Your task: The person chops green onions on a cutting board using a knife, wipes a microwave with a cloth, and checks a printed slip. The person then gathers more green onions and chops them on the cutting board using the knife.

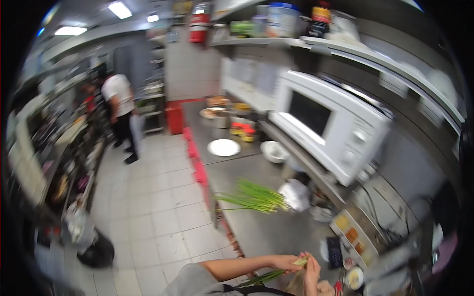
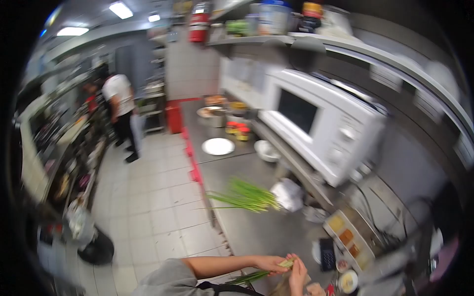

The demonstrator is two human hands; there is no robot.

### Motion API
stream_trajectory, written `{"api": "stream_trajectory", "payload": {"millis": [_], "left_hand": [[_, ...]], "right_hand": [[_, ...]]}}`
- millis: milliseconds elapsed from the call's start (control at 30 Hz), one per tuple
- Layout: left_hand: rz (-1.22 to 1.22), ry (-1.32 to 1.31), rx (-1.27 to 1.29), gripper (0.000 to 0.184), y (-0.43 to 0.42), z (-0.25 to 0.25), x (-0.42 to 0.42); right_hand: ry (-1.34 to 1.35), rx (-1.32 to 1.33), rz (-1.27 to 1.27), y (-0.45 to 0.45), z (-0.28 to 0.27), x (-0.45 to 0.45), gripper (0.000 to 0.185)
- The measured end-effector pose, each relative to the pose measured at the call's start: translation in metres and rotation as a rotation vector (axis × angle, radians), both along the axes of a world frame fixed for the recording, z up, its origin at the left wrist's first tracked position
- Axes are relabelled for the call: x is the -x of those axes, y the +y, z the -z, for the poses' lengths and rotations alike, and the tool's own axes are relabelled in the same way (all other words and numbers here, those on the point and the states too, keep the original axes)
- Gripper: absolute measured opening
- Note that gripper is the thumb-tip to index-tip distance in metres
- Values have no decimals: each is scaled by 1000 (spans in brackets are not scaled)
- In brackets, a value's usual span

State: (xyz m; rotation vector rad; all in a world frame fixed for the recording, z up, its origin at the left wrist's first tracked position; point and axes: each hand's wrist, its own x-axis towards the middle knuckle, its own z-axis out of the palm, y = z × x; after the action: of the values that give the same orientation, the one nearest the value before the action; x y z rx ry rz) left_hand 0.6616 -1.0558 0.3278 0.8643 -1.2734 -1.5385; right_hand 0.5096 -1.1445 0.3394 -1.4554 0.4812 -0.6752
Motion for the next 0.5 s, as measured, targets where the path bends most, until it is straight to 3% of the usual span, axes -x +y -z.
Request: {"api": "stream_trajectory", "payload": {"millis": [100,200,300,400,467,500], "left_hand": [[-48,-22,-21,28,24,11,-17],[-89,-21,-176,26,47,5,-22],[-168,10,-253,24,77,-6,-21],[-190,-19,-253,21,94,-14,-19],[-116,-77,-289,20,94,-5,-23],[-83,-135,-310,21,89,-2,-26]], "right_hand": [[51,70,21,-1,52,-15,35],[98,88,-104,28,7,-26,49],[24,45,30,55,-15,-46,39],[165,337,-418,62,-12,-46,38],[173,418,-416,65,-10,-44,44],[132,249,-337,72,-9,-39,46]]}}
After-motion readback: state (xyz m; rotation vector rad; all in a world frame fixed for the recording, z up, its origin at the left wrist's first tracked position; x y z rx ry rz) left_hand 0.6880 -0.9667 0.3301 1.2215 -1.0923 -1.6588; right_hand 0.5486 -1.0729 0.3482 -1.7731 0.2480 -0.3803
